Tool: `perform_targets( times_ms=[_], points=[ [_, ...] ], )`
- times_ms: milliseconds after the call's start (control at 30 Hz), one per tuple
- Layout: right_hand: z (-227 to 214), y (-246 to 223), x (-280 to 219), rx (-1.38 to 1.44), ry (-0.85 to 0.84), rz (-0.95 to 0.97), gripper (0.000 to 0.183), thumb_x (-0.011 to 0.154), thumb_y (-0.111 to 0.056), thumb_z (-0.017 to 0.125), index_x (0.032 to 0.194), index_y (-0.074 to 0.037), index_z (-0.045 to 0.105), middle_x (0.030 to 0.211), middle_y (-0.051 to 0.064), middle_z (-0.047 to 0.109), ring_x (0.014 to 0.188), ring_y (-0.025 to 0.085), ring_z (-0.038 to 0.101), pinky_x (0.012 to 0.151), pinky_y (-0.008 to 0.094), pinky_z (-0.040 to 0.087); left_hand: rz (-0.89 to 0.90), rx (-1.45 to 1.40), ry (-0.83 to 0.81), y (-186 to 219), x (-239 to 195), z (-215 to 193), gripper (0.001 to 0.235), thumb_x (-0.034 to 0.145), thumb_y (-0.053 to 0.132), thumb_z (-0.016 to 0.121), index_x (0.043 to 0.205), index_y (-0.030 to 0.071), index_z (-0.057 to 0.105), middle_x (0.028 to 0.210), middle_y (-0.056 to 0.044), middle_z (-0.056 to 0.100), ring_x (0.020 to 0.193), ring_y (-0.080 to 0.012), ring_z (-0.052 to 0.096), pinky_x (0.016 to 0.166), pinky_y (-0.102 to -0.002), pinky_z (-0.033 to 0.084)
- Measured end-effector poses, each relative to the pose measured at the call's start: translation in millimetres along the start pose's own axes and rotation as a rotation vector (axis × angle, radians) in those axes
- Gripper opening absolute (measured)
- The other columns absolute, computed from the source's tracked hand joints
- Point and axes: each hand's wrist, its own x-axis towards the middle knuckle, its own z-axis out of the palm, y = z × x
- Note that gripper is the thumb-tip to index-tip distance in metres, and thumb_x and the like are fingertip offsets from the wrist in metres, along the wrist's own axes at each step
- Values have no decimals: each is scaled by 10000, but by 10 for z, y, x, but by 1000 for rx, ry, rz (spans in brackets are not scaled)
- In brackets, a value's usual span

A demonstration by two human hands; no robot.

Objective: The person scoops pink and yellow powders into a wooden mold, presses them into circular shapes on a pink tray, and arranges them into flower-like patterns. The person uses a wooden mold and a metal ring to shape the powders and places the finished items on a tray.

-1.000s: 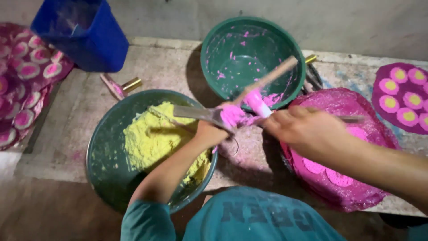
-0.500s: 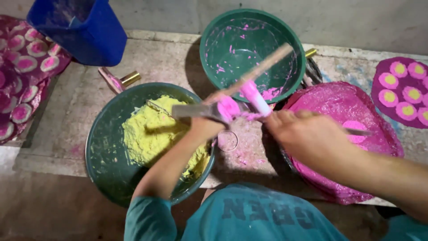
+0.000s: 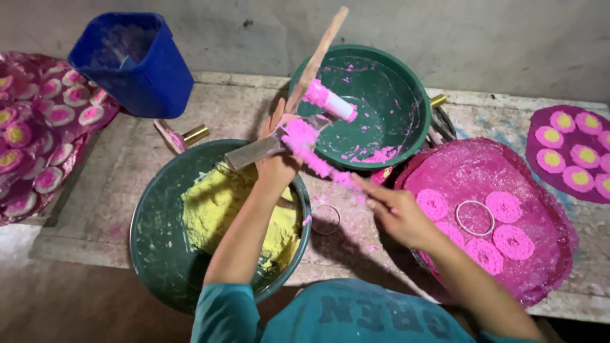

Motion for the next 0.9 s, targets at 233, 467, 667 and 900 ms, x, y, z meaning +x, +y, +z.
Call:
perform_targets(
  times_ms=[233, 467, 667, 900],
  points=[
    [71, 185, 307, -65, 145, -24, 559, 965, -9, 563, 1503, -152, 515, 1381, 183, 652, 1217, 202, 677, 1012, 315, 502, -2, 225, -90, -4, -33, 356, 441, 885, 376, 738, 1271, 173, 666, 1614, -292, 198, 1171, -586, 525, 954, -571, 471],
    [-80, 463, 226, -163, 5, 88, 532, 954, -65, 589, 1463, -214, 552, 1299, 172, 691, 1022, 268, 727, 883, 389, 568, -4, 131, 207, -615, 102, 367, 401, 868, 295, 790, 1214, 175, 627, 1322, -178, 645, 1165, -374, 639, 998, -482, 509],
    [-646, 1220, 795, -934, -211, 452, 337, 1107, -335, 491, 1191, -126, 742, 1090, 233, 737, 1028, 417, 697, 890, 543, 548, -211, -560, 117, -759, -64, 522, 478, 822, 62, 744, 1278, 108, 610, 1178, -101, 672, 1109, -248, 660, 977, -352, 536],
    [-801, 833, 612, 472, 112, -275, 652, 1102, -456, 537, 1637, -165, 303, 1647, 190, 450, 1453, 321, 534, 1196, 492, 453, -805, -1375, -514, 99, -753, 875, 427, 766, 6, 678, 1192, 11, 660, 937, -119, 695, 825, -234, 701, 729, -354, 583]
  ],
)
